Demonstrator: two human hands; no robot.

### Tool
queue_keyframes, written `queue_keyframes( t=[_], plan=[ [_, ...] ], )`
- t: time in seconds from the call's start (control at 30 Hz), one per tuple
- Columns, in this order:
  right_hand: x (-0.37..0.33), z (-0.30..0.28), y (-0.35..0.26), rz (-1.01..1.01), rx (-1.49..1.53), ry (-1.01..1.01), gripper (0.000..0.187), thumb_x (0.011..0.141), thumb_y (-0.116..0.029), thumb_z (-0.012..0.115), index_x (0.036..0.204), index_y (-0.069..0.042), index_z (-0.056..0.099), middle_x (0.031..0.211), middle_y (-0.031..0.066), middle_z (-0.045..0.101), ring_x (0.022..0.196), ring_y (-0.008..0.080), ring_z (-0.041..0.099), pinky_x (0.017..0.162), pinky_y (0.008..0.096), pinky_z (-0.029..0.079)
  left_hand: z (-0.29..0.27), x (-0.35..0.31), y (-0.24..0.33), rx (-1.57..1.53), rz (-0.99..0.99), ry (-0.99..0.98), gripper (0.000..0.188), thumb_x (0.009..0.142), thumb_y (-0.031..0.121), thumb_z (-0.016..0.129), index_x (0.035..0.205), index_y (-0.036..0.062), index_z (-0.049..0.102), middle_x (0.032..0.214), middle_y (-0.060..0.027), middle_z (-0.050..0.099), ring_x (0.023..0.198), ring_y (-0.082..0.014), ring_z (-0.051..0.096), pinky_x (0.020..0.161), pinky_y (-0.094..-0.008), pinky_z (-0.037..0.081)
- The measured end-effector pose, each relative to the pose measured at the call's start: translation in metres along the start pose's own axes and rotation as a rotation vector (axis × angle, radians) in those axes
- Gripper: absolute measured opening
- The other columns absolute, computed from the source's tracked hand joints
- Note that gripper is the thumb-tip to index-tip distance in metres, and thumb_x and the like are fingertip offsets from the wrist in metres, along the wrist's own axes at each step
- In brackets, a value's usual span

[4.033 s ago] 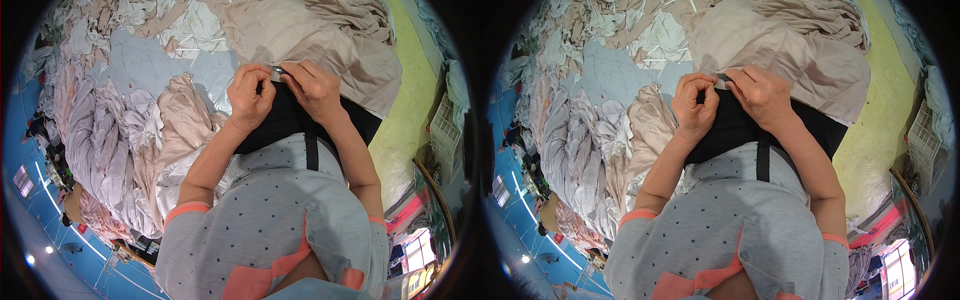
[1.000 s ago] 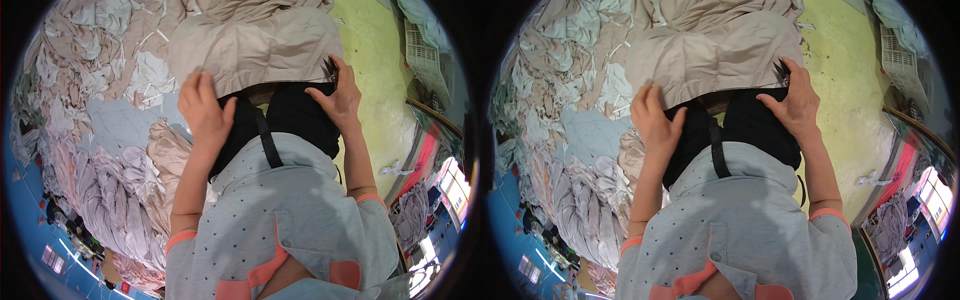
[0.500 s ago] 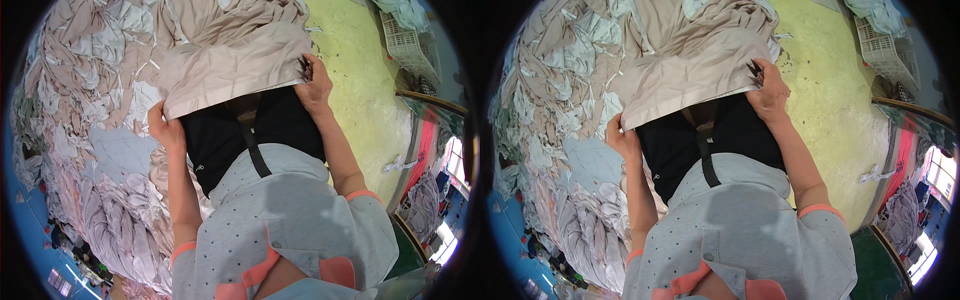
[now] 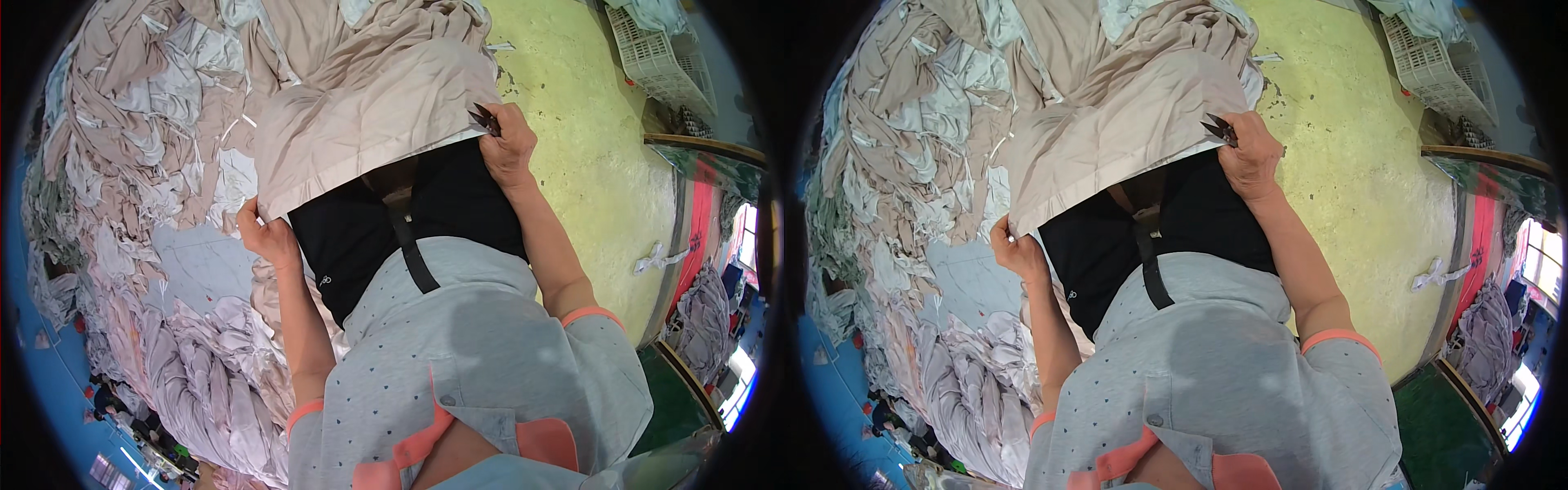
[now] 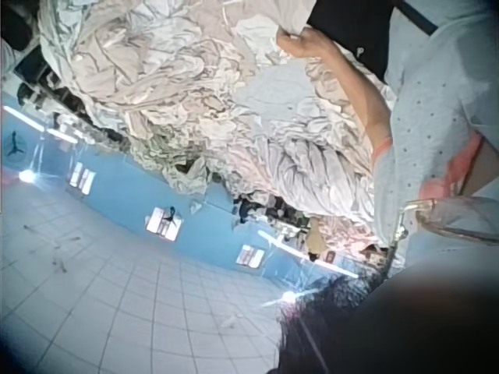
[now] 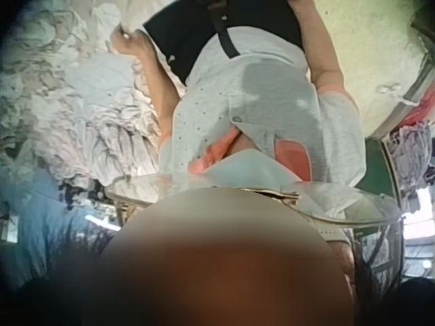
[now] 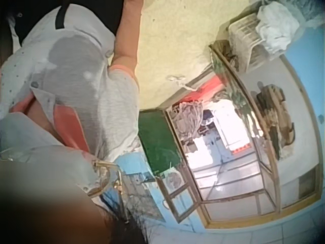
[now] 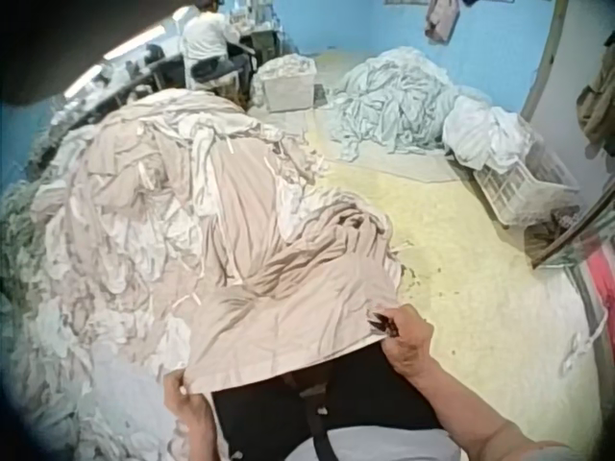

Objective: The recorder uses a small hand tool to trim loose threads or inspect the seams of white fabric pieces in a factory setting.

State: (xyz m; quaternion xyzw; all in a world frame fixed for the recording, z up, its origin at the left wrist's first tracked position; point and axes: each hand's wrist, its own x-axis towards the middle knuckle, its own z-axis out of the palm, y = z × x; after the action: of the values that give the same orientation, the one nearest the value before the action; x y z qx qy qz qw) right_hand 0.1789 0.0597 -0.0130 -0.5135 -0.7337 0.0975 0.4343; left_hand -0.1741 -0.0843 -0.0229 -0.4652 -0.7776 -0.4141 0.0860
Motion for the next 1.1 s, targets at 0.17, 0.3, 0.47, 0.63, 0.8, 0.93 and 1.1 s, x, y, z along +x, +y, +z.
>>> queue_keyframes(
  t=[0.17,0.3,0.47,0.63,0.8,0.93,1.1],
  plan=[
    [0.000,-0.004,0.002,-0.037,-0.007,0.042,0.034,0.058,0.006,0.054,0.089,-0.003,0.062,0.074,0.0102,0.055,0.064,0.0255,0.056,0.057,0.0310,0.045,0.002,-0.003,-0.001,0.001,-0.019,0.017,0.013,0.077,0.001,0.066,0.089,-0.0006,0.063,0.083,-0.0084,0.063,0.076,-0.0213,0.058,0.073,-0.0303,0.046],
    [0.001,-0.008,0.000,-0.043,0.032,0.058,0.032,0.057,0.006,0.053,0.088,-0.003,0.061,0.074,0.0105,0.055,0.064,0.0262,0.056,0.057,0.0316,0.046,0.001,-0.004,-0.002,-0.006,-0.019,0.059,0.012,0.077,0.002,0.067,0.087,-0.0001,0.061,0.081,-0.0079,0.061,0.074,-0.0210,0.056,0.072,-0.0304,0.046],
    [-0.001,-0.012,0.002,-0.047,0.024,0.072,0.032,0.059,0.004,0.055,0.090,-0.003,0.062,0.084,0.0121,0.059,0.070,0.0256,0.059,0.062,0.0308,0.048,-0.002,-0.003,0.002,0.011,-0.054,0.073,0.010,0.078,0.003,0.067,0.085,0.0002,0.060,0.081,-0.0074,0.060,0.073,-0.0206,0.055,0.071,-0.0304,0.045],
    [-0.005,-0.016,0.008,-0.125,0.061,0.081,0.032,0.059,0.004,0.056,0.091,-0.002,0.062,0.091,0.0132,0.061,0.075,0.0264,0.062,0.066,0.0307,0.050,-0.007,-0.002,0.003,-0.024,-0.013,0.140,0.012,0.079,0.003,0.068,0.083,-0.0006,0.057,0.084,-0.0082,0.061,0.076,-0.0207,0.055,0.073,-0.0302,0.045],
    [-0.009,-0.024,0.008,-0.172,0.062,0.045,0.031,0.059,0.006,0.055,0.088,-0.001,0.062,0.091,0.0132,0.062,0.076,0.0268,0.062,0.068,0.0306,0.050,-0.014,-0.007,0.002,-0.002,0.028,0.158,0.013,0.079,0.001,0.068,0.085,-0.0003,0.056,0.088,-0.0097,0.062,0.080,-0.0212,0.057,0.076,-0.0304,0.046],
    [-0.006,-0.033,0.005,-0.242,0.036,0.034,0.031,0.059,0.008,0.054,0.087,-0.001,0.062,0.093,0.0134,0.063,0.080,0.0256,0.062,0.069,0.0314,0.050,-0.018,-0.007,0.007,0.008,0.058,0.188,0.012,0.081,-0.002,0.064,0.087,-0.0006,0.054,0.094,-0.0118,0.063,0.084,-0.0212,0.059,0.081,-0.0302,0.047],
    [-0.002,-0.055,-0.002,0.090,0.434,0.054,0.037,0.064,0.017,0.043,0.094,0.000,0.057,0.108,0.0170,0.065,0.098,0.0217,0.063,0.086,0.0318,0.050,-0.037,0.004,0.039,-0.363,0.027,0.239,0.014,0.085,-0.005,0.060,0.092,-0.0004,0.049,0.099,-0.0158,0.062,0.089,-0.0218,0.060,0.085,-0.0339,0.048]
  ],
)
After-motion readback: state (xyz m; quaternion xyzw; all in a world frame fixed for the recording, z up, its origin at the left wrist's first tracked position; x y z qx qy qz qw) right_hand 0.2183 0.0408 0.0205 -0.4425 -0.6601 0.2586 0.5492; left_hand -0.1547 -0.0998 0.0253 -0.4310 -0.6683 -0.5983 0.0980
